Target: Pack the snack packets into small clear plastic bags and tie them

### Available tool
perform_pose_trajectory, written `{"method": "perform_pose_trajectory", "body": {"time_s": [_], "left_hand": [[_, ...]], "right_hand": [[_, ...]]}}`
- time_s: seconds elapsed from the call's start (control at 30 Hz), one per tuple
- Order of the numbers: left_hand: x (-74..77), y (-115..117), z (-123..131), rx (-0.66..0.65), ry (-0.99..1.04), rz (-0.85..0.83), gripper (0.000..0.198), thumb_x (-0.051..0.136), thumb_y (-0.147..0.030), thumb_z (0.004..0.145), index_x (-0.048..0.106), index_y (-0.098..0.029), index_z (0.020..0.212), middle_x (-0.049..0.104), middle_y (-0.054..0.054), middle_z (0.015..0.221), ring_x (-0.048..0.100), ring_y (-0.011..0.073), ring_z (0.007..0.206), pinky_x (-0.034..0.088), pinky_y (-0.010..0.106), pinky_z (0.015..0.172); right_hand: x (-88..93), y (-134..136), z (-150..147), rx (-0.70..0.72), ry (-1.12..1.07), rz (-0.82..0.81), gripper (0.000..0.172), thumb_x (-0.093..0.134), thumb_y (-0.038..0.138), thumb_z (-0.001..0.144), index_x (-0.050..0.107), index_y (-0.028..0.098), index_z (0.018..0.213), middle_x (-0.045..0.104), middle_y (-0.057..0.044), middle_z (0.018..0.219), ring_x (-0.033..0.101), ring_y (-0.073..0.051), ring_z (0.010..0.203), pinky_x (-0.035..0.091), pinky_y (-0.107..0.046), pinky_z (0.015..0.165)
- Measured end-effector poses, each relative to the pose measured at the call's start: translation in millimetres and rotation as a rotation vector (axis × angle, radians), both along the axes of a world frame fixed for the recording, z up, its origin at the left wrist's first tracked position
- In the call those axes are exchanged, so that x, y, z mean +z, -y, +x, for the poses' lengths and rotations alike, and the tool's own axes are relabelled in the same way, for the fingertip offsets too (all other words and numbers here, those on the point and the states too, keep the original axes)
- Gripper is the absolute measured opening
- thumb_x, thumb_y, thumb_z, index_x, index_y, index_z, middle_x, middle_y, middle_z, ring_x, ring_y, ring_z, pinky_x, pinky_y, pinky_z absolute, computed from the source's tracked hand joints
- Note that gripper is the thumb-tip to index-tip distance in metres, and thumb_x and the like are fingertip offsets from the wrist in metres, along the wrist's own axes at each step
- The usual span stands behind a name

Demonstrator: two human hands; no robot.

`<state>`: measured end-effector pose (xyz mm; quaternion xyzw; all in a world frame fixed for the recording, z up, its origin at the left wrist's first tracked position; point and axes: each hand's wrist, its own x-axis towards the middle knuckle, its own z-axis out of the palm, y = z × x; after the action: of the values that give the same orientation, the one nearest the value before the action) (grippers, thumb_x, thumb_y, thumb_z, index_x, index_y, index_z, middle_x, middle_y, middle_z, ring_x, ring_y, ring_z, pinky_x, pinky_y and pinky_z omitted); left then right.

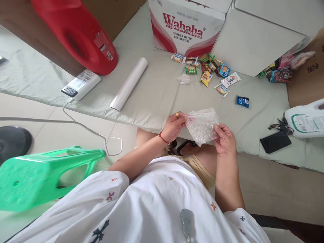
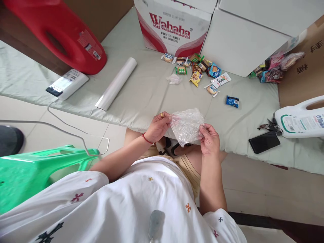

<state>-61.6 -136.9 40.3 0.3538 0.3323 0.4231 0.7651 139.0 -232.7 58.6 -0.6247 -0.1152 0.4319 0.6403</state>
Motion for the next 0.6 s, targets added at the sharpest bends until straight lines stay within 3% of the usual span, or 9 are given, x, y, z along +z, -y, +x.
{"method": "perform_pose_trajectory", "body": {"time_s": [0.07, 0.13, 0.2, 0.3, 0.4, 0.47, 0.53, 0.6], "left_hand": [[-0.5, -4, -4, 0.165, -0.189, 0.097, 0.038, 0.089, -0.034, 0.072, 0.062, -0.019, 0.092, 0.068, 0.003, 0.102, 0.064, 0.0138, 0.095, 0.052, 0.027, 0.088], [3.0, 0, -6, 0.224, -0.31, 0.192, 0.039, 0.091, -0.035, 0.071, 0.064, -0.02, 0.095, 0.067, 0.003, 0.105, 0.06, 0.0125, 0.091, 0.049, 0.024, 0.081], [10.1, 9, -4, 0.045, -0.276, 0.21, 0.038, 0.085, -0.05, 0.08, 0.066, -0.018, 0.086, 0.066, 0.002, 0.09, 0.058, 0.0114, 0.079, 0.046, 0.024, 0.071], [21.9, 25, 7, -0.29, -0.097, 0.097, 0.051, 0.078, -0.066, 0.083, 0.069, -0.016, 0.085, 0.067, 0.003, 0.082, 0.062, 0.0129, 0.078, 0.049, 0.026, 0.072], [26.0, 31, 17, -0.309, 0.004, -0.011, 0.053, 0.09, -0.061, 0.074, 0.07, -0.015, 0.091, 0.07, 0.002, 0.085, 0.066, 0.014, 0.082, 0.053, 0.029, 0.079], [23.2, 28, 19, -0.288, 0.039, -0.083, 0.051, 0.092, -0.057, 0.072, 0.072, -0.014, 0.091, 0.071, 0.002, 0.083, 0.067, 0.0139, 0.079, 0.054, 0.031, 0.081], [18.2, 24, 18, -0.278, 0.068, -0.171, 0.051, 0.093, -0.056, 0.07, 0.075, -0.014, 0.093, 0.074, 0.004, 0.084, 0.07, 0.0153, 0.082, 0.056, 0.032, 0.085], [13.7, 21, 17, -0.269, 0.083, -0.246, 0.052, 0.095, -0.055, 0.067, 0.075, -0.014, 0.093, 0.075, 0.005, 0.086, 0.072, 0.0165, 0.086, 0.057, 0.033, 0.088]], "right_hand": [[-0.5, 2, -6, -0.105, 0.163, 0.035, 0.044, 0.097, 0.042, 0.061, 0.069, 0.021, 0.09, 0.063, 0.003, 0.081, 0.049, -0.009, 0.064, 0.033, -0.019, 0.046], [1.5, 6, -17, -0.191, 0.438, 0.051, 0.034, 0.088, 0.044, 0.075, 0.07, 0.022, 0.093, 0.065, 0.0, 0.089, 0.053, -0.011, 0.07, 0.041, -0.021, 0.052], [4.9, 9, -31, -0.189, 0.762, 0.057, 0.023, 0.078, 0.043, 0.088, 0.071, 0.023, 0.094, 0.066, -0.004, 0.095, 0.059, -0.015, 0.082, 0.05, -0.026, 0.067], [8.6, 11, -54, -0.028, 1.083, 0.073, 0.018, 0.067, 0.04, 0.098, 0.075, 0.023, 0.097, 0.066, -0.008, 0.097, 0.063, -0.019, 0.091, 0.055, -0.033, 0.084], [8.1, 14, -68, 0.209, 1.1, 0.118, 0.022, 0.063, 0.04, 0.1, 0.077, 0.025, 0.108, 0.067, -0.009, 0.102, 0.064, -0.019, 0.089, 0.057, -0.037, 0.087], [6.2, 18, -67, 0.321, 0.977, 0.168, 0.028, 0.066, 0.042, 0.099, 0.075, 0.026, 0.12, 0.068, -0.01, 0.112, 0.065, -0.02, 0.094, 0.057, -0.037, 0.088], [4.3, 24, -60, 0.29, 0.784, 0.188, 0.033, 0.067, 0.044, 0.098, 0.073, 0.027, 0.126, 0.069, -0.009, 0.116, 0.066, -0.019, 0.095, 0.058, -0.035, 0.085], [3.4, 29, -49, 0.144, 0.671, 0.161, 0.029, 0.068, 0.046, 0.099, 0.074, 0.027, 0.119, 0.07, -0.006, 0.108, 0.065, -0.017, 0.088, 0.056, -0.031, 0.079]]}}
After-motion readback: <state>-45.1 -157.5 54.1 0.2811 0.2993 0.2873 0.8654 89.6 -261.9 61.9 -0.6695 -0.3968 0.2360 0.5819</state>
